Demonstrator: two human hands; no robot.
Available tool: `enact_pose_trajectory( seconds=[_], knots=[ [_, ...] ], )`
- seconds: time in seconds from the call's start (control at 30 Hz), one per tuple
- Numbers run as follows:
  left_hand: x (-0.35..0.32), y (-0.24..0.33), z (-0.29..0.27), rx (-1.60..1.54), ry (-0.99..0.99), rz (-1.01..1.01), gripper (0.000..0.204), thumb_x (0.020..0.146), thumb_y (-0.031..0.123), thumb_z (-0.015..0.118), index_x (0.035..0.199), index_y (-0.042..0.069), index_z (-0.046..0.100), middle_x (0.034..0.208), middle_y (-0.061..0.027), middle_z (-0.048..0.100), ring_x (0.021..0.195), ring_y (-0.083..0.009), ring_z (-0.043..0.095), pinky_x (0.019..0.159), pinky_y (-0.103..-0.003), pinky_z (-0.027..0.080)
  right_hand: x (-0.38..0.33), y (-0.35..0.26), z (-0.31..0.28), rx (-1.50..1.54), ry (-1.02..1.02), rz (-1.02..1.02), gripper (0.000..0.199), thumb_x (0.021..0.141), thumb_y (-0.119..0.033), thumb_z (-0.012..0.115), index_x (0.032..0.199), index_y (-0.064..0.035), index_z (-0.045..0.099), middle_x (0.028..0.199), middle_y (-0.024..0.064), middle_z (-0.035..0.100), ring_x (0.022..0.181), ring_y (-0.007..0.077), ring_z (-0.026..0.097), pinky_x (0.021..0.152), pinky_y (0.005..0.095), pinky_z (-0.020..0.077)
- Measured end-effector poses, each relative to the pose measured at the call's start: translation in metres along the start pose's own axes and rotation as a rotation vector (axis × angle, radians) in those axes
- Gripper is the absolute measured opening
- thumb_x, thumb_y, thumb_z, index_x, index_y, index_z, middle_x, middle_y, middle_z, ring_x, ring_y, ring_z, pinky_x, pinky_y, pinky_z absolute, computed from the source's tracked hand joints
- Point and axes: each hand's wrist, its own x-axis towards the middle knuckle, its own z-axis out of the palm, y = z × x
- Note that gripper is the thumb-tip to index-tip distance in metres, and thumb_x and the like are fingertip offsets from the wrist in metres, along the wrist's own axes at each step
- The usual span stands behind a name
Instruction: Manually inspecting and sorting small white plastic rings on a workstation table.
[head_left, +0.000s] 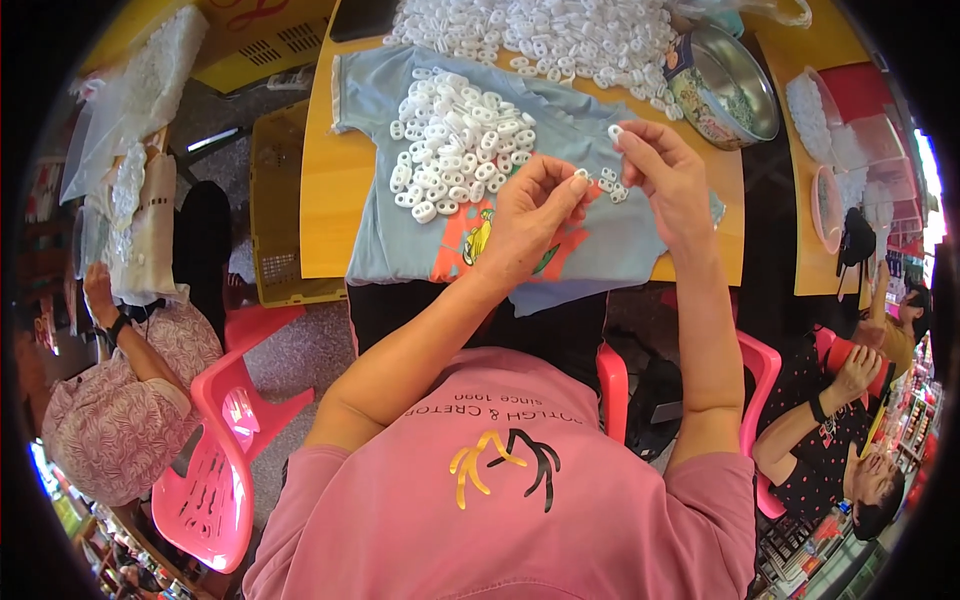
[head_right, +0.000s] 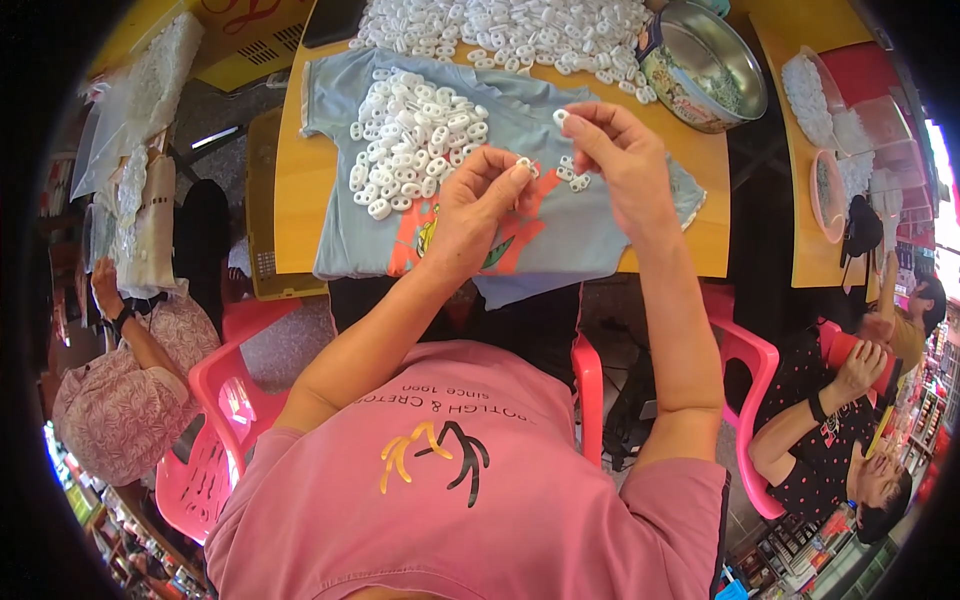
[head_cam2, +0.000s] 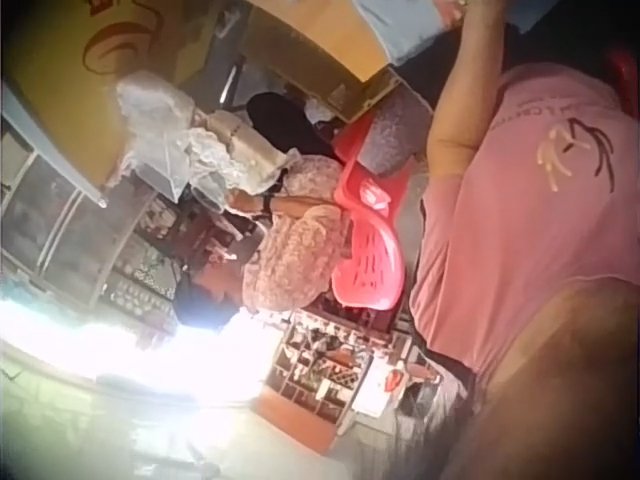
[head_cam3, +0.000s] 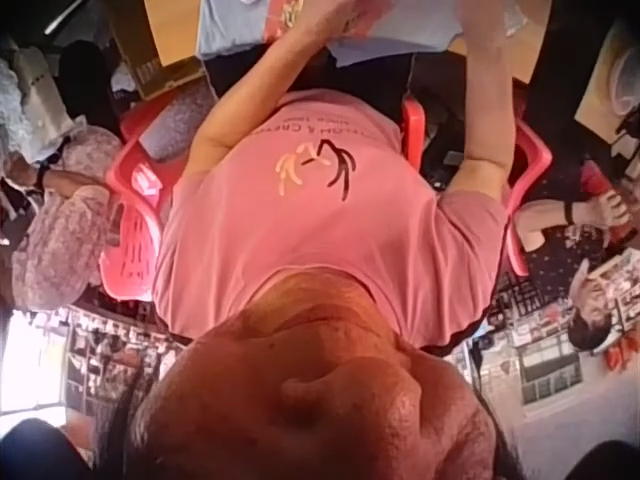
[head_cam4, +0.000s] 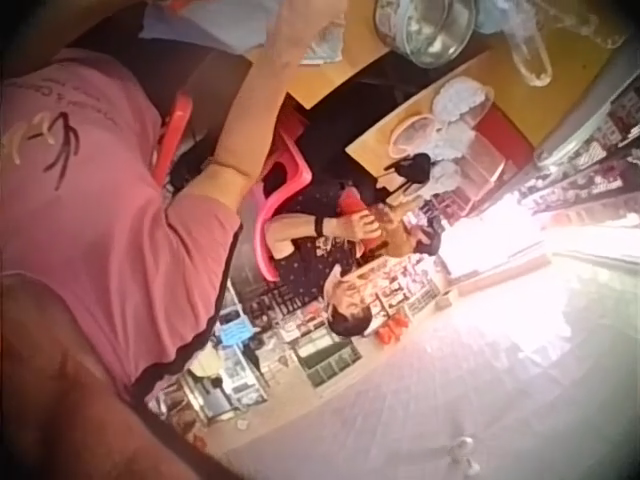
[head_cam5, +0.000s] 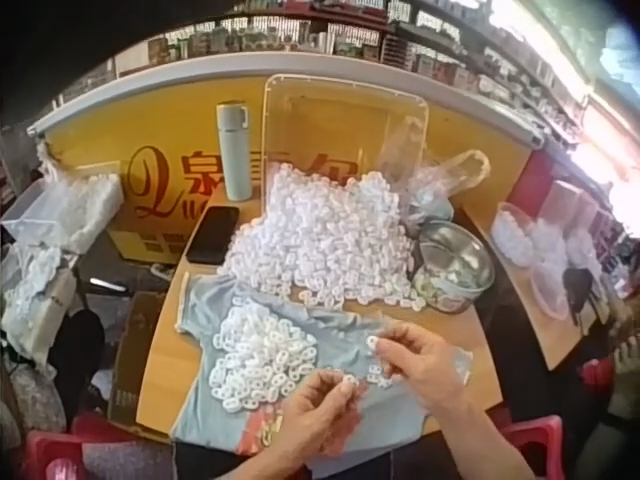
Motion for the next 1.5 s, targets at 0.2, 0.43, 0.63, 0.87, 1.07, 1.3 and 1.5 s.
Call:
enact_pose_trajectory(
  seconds=[0.2, 0.43, 0.63, 0.87, 1.07, 1.3, 1.5],
  knots=[
    [0.004, -0.001, -0.001, -0.058, -0.041, 0.059, 0.014, 0.092, 0.015, 0.062, 0.095, 0.003, 0.056, 0.085, -0.0038, 0.064, 0.071, -0.0069, 0.056, 0.064, -0.022, 0.048, -0.034, 0.012, 0.015, 0.280, 0.027, 0.074, 0.019, 0.090, -0.010, 0.064, 0.106, 0.0009, 0.063, 0.087, 0.0043, 0.064, 0.065, 0.0069, 0.055, 0.060, 0.0237, 0.0465],
    [0.003, -0.004, -0.002, -0.002, -0.048, 0.083, 0.015, 0.092, 0.016, 0.062, 0.093, 0.002, 0.056, 0.084, -0.0041, 0.064, 0.071, -0.0067, 0.056, 0.064, -0.022, 0.047, -0.040, 0.013, 0.023, 0.203, 0.059, -0.011, 0.019, 0.091, -0.009, 0.064, 0.106, 0.0016, 0.063, 0.089, 0.0043, 0.065, 0.066, 0.0068, 0.055, 0.060, 0.0238, 0.0477],
    [0.002, -0.004, -0.001, 0.034, -0.033, 0.087, 0.016, 0.092, 0.016, 0.062, 0.093, 0.001, 0.056, 0.081, -0.0039, 0.064, 0.069, -0.0066, 0.056, 0.062, -0.022, 0.047, -0.041, 0.012, 0.024, 0.195, 0.071, -0.003, 0.019, 0.091, -0.010, 0.063, 0.107, 0.0017, 0.063, 0.089, 0.0046, 0.065, 0.065, 0.0069, 0.055, 0.059, 0.0239, 0.0478],
    [0.003, -0.001, 0.001, 0.027, -0.042, 0.082, 0.016, 0.092, 0.016, 0.063, 0.091, 0.001, 0.056, 0.081, -0.0039, 0.064, 0.069, -0.0067, 0.056, 0.061, -0.022, 0.047, -0.039, 0.012, 0.020, 0.214, 0.098, -0.010, 0.022, 0.088, -0.011, 0.067, 0.104, 0.0035, 0.063, 0.088, 0.0078, 0.067, 0.063, 0.0076, 0.056, 0.058, 0.0225, 0.0495],
    [0.002, 0.000, 0.001, 0.036, -0.034, 0.082, 0.016, 0.092, 0.015, 0.062, 0.091, 0.001, 0.056, 0.081, -0.0040, 0.063, 0.069, -0.0064, 0.056, 0.061, -0.022, 0.047, -0.041, 0.010, 0.023, 0.074, 0.076, -0.038, 0.019, 0.091, -0.010, 0.064, 0.106, 0.0017, 0.063, 0.089, 0.0058, 0.065, 0.066, 0.0083, 0.055, 0.061, 0.0231, 0.0471],
    [0.003, 0.001, 0.003, 0.122, -0.015, 0.079, 0.018, 0.091, 0.018, 0.063, 0.090, 0.001, 0.056, 0.078, -0.0026, 0.063, 0.068, -0.0058, 0.056, 0.061, -0.022, 0.047, -0.046, 0.008, 0.025, -0.134, 0.120, -0.211, 0.019, 0.090, -0.007, 0.064, 0.107, 0.0027, 0.062, 0.091, 0.0058, 0.065, 0.068, 0.0086, 0.055, 0.064, 0.0209, 0.0456],
    [0.002, 0.001, 0.004, 0.128, -0.014, 0.060, 0.018, 0.091, 0.019, 0.063, 0.090, 0.002, 0.056, 0.077, -0.0019, 0.062, 0.068, -0.0054, 0.055, 0.060, -0.021, 0.047, -0.045, 0.009, 0.023, -0.192, 0.106, -0.245, 0.019, 0.090, -0.006, 0.064, 0.107, 0.0026, 0.062, 0.093, 0.0057, 0.065, 0.070, 0.0085, 0.055, 0.064, 0.0204, 0.0452]
  ],
)
